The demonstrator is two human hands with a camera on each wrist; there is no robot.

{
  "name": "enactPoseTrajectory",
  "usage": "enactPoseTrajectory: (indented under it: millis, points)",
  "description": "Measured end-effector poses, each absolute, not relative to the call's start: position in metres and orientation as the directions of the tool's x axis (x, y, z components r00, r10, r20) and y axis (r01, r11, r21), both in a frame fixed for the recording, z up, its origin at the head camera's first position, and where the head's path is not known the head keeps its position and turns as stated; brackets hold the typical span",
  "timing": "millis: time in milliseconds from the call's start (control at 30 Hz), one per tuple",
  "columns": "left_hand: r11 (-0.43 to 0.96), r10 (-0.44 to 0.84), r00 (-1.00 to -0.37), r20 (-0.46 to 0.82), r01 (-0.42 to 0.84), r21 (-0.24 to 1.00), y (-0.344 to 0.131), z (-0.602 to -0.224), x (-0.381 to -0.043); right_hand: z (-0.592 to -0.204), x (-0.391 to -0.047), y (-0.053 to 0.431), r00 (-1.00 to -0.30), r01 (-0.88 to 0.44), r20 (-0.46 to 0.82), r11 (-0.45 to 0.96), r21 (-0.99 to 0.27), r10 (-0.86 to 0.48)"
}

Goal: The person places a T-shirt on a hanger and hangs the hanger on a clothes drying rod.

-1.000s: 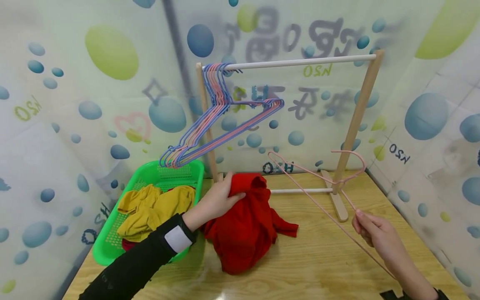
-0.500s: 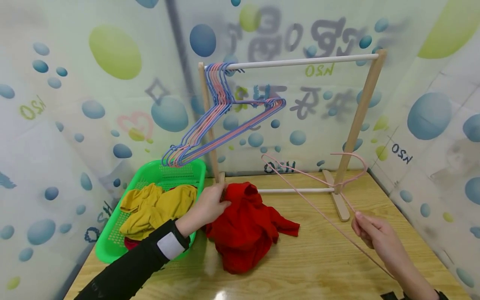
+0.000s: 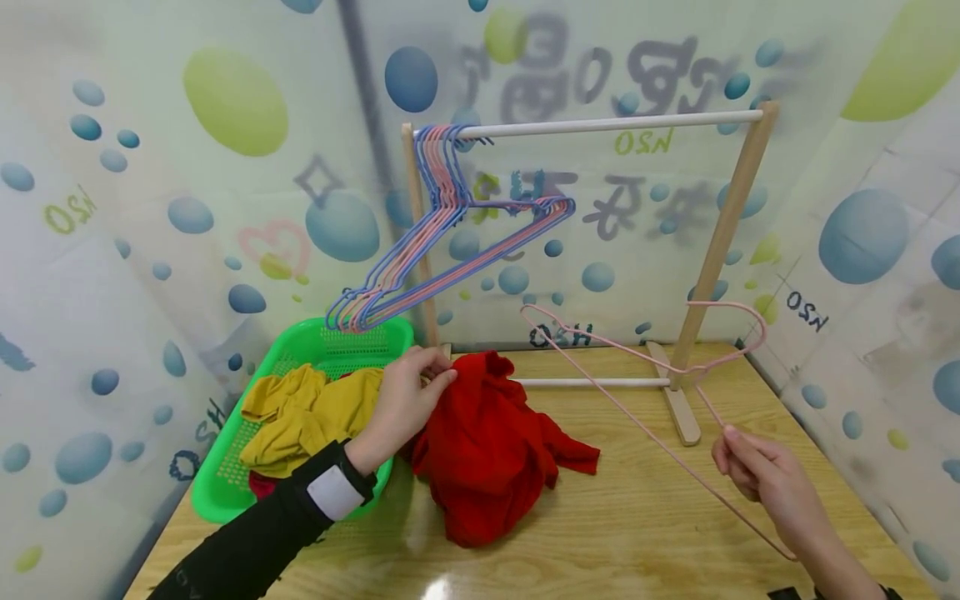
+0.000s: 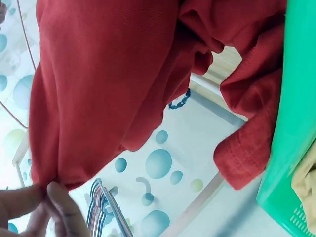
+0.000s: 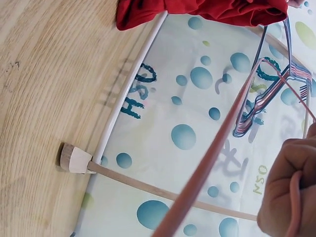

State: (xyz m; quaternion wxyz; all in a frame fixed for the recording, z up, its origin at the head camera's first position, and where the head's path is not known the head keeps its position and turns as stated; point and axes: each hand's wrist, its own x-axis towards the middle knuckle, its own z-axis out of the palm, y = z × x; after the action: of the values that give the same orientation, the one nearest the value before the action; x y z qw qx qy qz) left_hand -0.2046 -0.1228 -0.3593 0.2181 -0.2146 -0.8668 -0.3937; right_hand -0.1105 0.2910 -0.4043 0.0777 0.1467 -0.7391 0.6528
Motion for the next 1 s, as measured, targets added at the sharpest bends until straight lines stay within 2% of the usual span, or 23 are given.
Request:
enactPoseTrajectory:
  millis: [167,367,700,1000]
  points:
    - [0.587,0.172,-0.802,0.573,0.550,0.594,-0.122,-0.357,-0.204,-0.406,-0.112,0.294,-0.923,-0.364,0.345,0.096,-0.926,-0.173]
    - [0.589,0.152,-0.856,0.493,0.479,0.651,-0.123,-0.356,-0.202,-0.411,-0.116,0.301,-0.866,-0.427,0.398,0.036,-0.903,-0.302]
    - [0.382,0.162,-0.944,0.287,0.328,0.864,-0.126,-0.356,-0.205,-0.414,-0.119,0.306,-0.833,-0.451,0.394,0.065,-0.890,-0.388]
    - [0.390,0.150,-0.923,0.354,0.384,0.837,-0.124,-0.359,-0.202,-0.414,-0.121,0.305,-0.791,-0.460,0.395,0.028,-0.887,-0.466]
